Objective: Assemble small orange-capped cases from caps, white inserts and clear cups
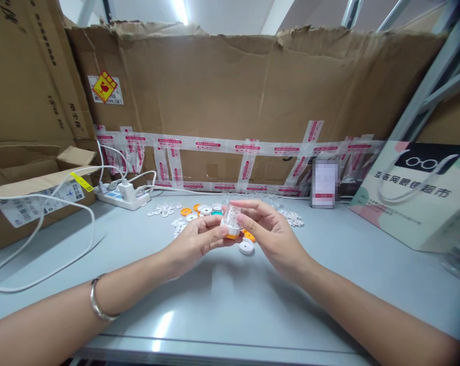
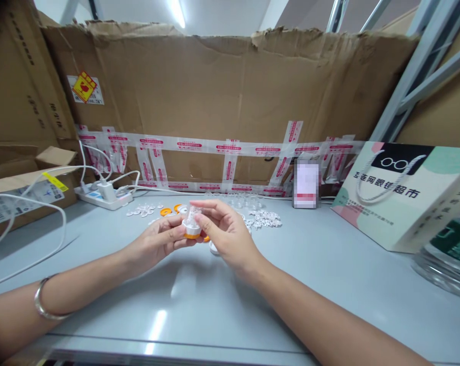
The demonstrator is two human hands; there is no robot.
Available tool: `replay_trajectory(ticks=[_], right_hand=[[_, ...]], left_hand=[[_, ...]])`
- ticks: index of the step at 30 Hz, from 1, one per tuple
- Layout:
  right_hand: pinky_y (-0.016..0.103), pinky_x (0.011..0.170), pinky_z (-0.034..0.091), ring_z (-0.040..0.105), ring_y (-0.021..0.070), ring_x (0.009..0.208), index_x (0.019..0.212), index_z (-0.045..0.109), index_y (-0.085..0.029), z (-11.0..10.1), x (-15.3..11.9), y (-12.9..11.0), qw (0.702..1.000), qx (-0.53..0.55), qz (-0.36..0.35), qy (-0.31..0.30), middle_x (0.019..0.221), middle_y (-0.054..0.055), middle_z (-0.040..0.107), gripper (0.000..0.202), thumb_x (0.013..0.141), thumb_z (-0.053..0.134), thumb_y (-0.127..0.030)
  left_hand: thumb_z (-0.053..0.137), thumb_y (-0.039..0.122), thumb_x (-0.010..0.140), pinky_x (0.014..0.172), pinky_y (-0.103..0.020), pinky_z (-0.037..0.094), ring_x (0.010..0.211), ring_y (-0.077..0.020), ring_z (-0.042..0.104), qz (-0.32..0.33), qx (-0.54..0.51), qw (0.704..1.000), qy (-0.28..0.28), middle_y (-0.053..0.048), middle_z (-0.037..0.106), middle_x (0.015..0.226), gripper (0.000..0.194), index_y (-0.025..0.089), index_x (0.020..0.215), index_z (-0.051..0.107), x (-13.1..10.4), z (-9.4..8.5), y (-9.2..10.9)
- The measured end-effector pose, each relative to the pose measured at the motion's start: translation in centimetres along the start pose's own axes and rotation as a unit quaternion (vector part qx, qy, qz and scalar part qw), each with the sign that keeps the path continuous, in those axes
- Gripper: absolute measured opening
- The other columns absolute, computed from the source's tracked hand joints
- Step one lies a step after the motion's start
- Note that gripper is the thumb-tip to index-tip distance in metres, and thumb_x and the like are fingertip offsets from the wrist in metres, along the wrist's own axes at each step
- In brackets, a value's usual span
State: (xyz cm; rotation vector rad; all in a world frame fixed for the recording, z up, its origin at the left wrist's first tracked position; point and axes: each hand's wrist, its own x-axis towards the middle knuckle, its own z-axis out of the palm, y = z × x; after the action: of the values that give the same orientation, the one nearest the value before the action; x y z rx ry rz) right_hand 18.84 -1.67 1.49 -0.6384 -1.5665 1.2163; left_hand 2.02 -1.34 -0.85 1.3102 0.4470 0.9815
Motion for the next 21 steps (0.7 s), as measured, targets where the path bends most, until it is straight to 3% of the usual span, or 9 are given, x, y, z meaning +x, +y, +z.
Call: replay_trajectory(ticks=[4,9,12,16,21], right_hand=[[0.022,0.055,0.050,0.055,0.0083,0.060,0.090,0.061,-0.023,0.5,-0.3,0.1,0.999,-0.020,-0.013,0.041,0.068,-0.003,0.061,0.016,0.076,0.065,-0.029],[0.022,0.053,0.050,0.055,0.0082,0.060,0.084,0.059,-0.023,0.9,-0.7,-0.2,0.997,-0.040,-0.030,0.055,0.073,-0.002,0.060,0.012,0.076,0.065,-0.029],[0.025,0.059,0.052,0.059,0.0109,0.070,0.092,0.057,-0.024,0.5,-0.5,-0.3,0.998,-0.057,-0.037,0.011,0.080,-0.001,0.061,0.015,0.079,0.061,-0.030],[0.034,0.076,0.052,0.059,0.0171,0.094,0.115,0.046,-0.030,-0.2,-0.5,-0.1,0.988,-0.129,-0.056,-0.071,0.102,0.003,0.060,0.044,0.076,0.065,-0.025],[0.035,0.081,0.049,0.056,0.0185,0.099,0.115,0.046,-0.029,-0.3,-0.4,-0.1,0.966,-0.232,-0.106,-0.038,0.103,0.004,0.057,0.041,0.078,0.063,-0.026]], left_hand=[[0.060,0.030,0.082,0.097,-0.043,0.042,0.102,-0.0241,0.059,0.013,0.040,0.999,-0.011,-0.012,0.063,0.106,0.029,0.010,0.104,0.062,0.0,0.0,0.0],[0.062,0.032,0.081,0.096,-0.043,0.042,0.102,-0.0232,0.058,0.017,0.076,0.997,-0.012,-0.011,0.062,0.107,0.031,0.012,0.104,0.061,-0.1,0.0,0.1],[0.064,0.033,0.079,0.093,-0.041,0.045,0.099,-0.0224,0.059,0.014,0.055,0.998,0.001,-0.011,0.063,0.104,0.031,0.013,0.103,0.061,-0.1,0.0,0.1],[0.061,0.032,0.082,0.091,-0.036,0.045,0.094,-0.0198,0.062,0.021,0.033,0.999,0.017,-0.009,0.066,0.097,0.028,0.014,0.104,0.061,0.1,-0.1,0.1],[0.055,0.035,0.085,0.093,-0.034,0.042,0.101,-0.0203,0.059,0.012,0.092,0.996,0.016,-0.009,0.065,0.107,0.029,0.017,0.108,0.061,0.2,-0.2,0.0]])
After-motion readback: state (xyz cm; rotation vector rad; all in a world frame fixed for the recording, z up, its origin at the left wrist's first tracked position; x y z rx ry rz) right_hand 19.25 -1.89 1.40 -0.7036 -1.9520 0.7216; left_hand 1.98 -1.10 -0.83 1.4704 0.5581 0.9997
